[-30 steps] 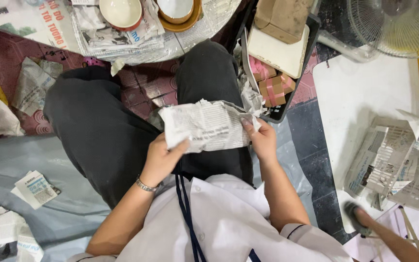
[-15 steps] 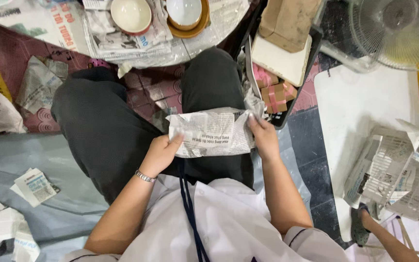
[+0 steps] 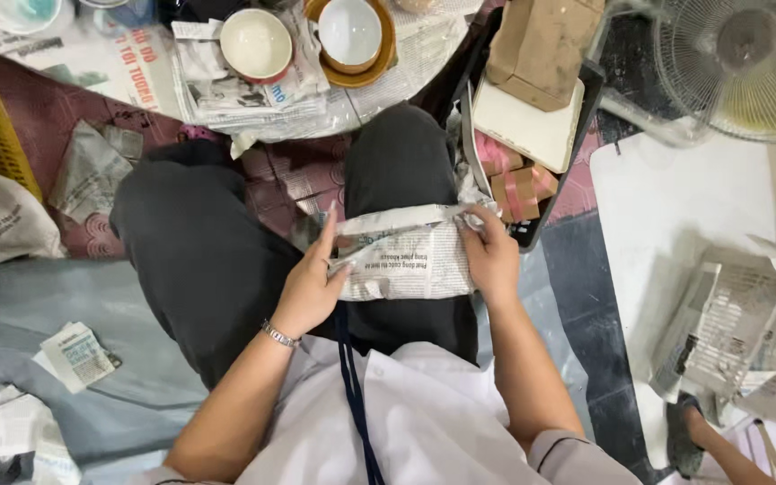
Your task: The person wraps small ceramic bowls and cups in newspaper sheets, folding the paper around each item and stacking the wrapped units on the table. They handle each piece individually, smoothing the paper and adjusting folds before placing the wrapped items aside.
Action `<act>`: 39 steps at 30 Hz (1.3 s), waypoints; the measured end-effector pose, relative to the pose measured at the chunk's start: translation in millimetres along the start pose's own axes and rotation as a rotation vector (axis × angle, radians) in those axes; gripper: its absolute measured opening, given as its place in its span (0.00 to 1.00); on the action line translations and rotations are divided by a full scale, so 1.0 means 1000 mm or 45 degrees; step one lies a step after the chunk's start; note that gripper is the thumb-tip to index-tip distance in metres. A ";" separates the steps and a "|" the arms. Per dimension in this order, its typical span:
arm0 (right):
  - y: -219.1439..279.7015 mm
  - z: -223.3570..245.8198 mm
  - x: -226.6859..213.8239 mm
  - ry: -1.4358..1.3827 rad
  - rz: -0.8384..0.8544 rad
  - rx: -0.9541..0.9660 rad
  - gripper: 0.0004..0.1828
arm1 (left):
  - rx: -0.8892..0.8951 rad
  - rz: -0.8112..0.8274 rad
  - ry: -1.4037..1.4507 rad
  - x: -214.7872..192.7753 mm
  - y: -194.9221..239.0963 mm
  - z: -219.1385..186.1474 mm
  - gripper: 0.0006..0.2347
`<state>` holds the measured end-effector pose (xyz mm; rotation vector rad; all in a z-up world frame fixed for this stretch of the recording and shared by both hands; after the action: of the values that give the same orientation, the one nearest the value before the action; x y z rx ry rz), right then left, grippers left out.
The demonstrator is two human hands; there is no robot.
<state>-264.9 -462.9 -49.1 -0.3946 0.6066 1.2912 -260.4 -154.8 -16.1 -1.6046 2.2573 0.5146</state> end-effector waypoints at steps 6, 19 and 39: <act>-0.005 0.029 0.001 0.190 -0.011 0.012 0.20 | -0.302 -0.158 0.193 -0.002 -0.006 -0.007 0.37; -0.018 0.025 0.001 0.061 -0.020 -0.336 0.22 | -0.040 -0.089 0.475 0.019 -0.031 0.015 0.40; -0.039 0.071 -0.027 0.294 -0.063 -0.907 0.14 | 0.523 -0.294 -0.697 -0.027 -0.054 -0.069 0.14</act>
<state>-217.1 -451.5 20.4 -1.1487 0.3041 1.3993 -204.5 -181.4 51.5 -1.2941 1.6212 0.3445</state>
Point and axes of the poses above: each hand's wrist, its own y-axis away from the middle knuckle, its own x-axis out of the palm, z = x × y, the point moved 3 cm from there along -y, towards the middle knuckle, and after that the axes turned 1 degree about z, right-handed, at the moved point
